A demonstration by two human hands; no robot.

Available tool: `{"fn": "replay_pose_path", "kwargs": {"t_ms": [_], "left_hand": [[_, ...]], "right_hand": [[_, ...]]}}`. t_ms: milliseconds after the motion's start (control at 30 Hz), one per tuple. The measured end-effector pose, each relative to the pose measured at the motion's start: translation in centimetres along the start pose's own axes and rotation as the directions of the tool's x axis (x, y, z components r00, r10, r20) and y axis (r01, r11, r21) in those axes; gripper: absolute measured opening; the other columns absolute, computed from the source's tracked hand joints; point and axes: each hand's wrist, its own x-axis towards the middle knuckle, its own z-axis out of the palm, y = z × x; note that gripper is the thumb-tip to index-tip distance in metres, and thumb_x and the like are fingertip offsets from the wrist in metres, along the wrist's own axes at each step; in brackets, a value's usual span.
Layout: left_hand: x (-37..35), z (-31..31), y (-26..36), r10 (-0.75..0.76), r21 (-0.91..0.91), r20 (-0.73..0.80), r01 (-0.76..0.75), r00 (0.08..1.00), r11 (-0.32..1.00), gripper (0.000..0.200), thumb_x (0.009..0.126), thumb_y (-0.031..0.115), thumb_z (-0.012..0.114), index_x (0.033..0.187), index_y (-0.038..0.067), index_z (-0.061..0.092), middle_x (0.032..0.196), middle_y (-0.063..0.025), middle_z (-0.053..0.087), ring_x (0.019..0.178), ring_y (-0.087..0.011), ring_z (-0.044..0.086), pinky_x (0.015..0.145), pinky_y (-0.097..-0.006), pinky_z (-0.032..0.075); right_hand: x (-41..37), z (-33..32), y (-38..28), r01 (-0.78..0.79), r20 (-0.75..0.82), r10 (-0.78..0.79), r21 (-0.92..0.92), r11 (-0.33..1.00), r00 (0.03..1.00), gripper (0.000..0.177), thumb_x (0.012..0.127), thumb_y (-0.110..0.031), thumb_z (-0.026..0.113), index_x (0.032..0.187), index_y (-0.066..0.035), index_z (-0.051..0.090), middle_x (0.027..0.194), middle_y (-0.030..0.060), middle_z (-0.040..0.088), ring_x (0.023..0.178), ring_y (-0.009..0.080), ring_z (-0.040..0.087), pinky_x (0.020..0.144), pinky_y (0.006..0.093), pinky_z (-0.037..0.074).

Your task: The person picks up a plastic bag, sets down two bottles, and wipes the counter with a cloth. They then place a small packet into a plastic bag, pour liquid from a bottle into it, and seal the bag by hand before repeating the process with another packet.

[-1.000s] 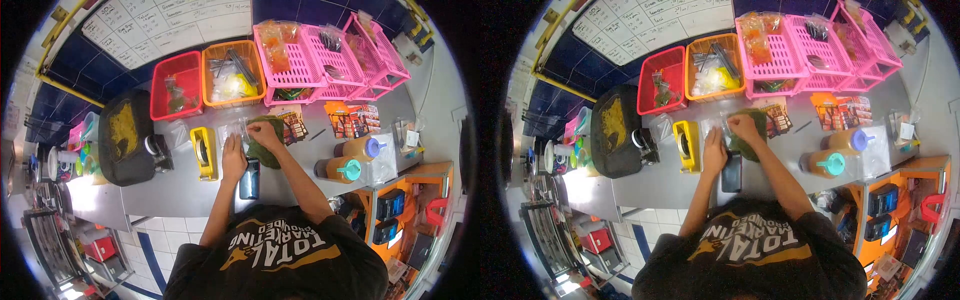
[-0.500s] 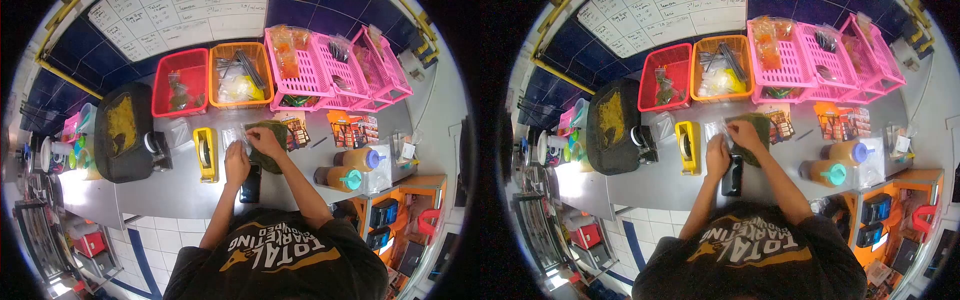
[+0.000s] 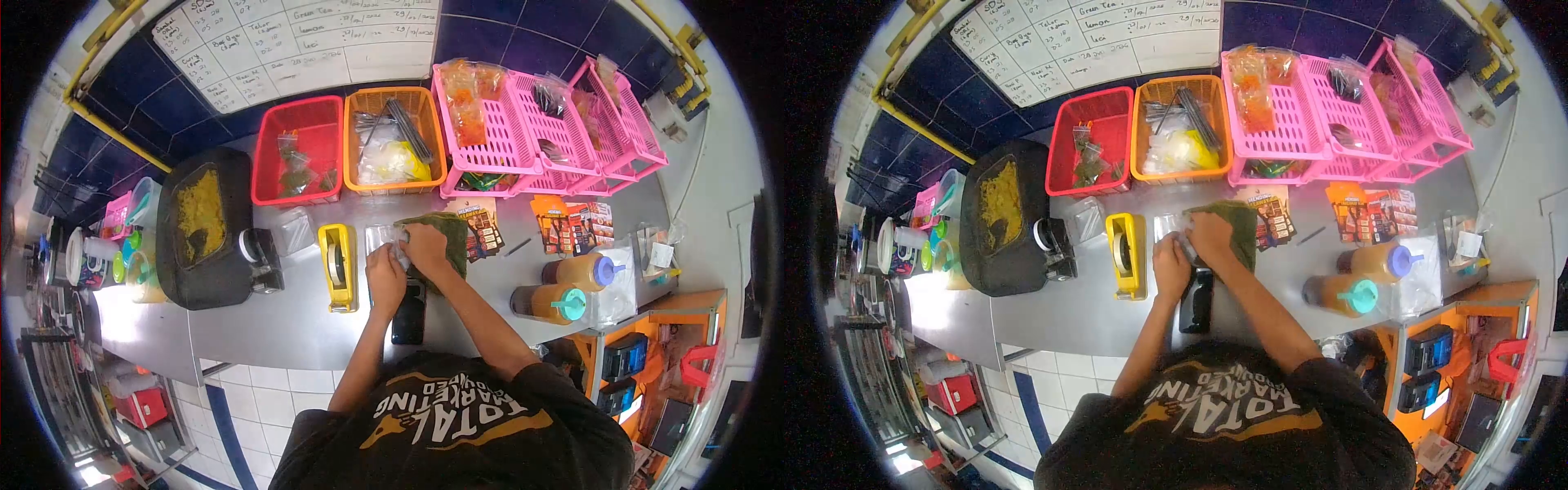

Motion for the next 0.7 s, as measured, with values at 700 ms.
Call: {"fn": "replay_pose_path", "kwargs": {"t_ms": [700], "left_hand": [[-0.6, -0.1, 0.8, 0.045, 0.277, 0.088, -0.067, 0.995, 0.958, 0.030, 0.091, 0.012, 0.056, 0.118, 0.001, 0.059, 0.117, -0.0177, 0.061, 0.113, -0.0347, 0.055, 0.094, -0.0495, 0.042]], "right_hand": [[-0.8, 0.2, 5.3, -0.098, -0.116, 0.255, 0.713, 0.694, 0.960, 0.018, 0.082, -0.012, 0.075, 0.094, -0.001, 0.069, 0.086, 0.0115, 0.072, 0.074, 0.0185, 0.069, 0.071, 0.0306, 0.055]]}}
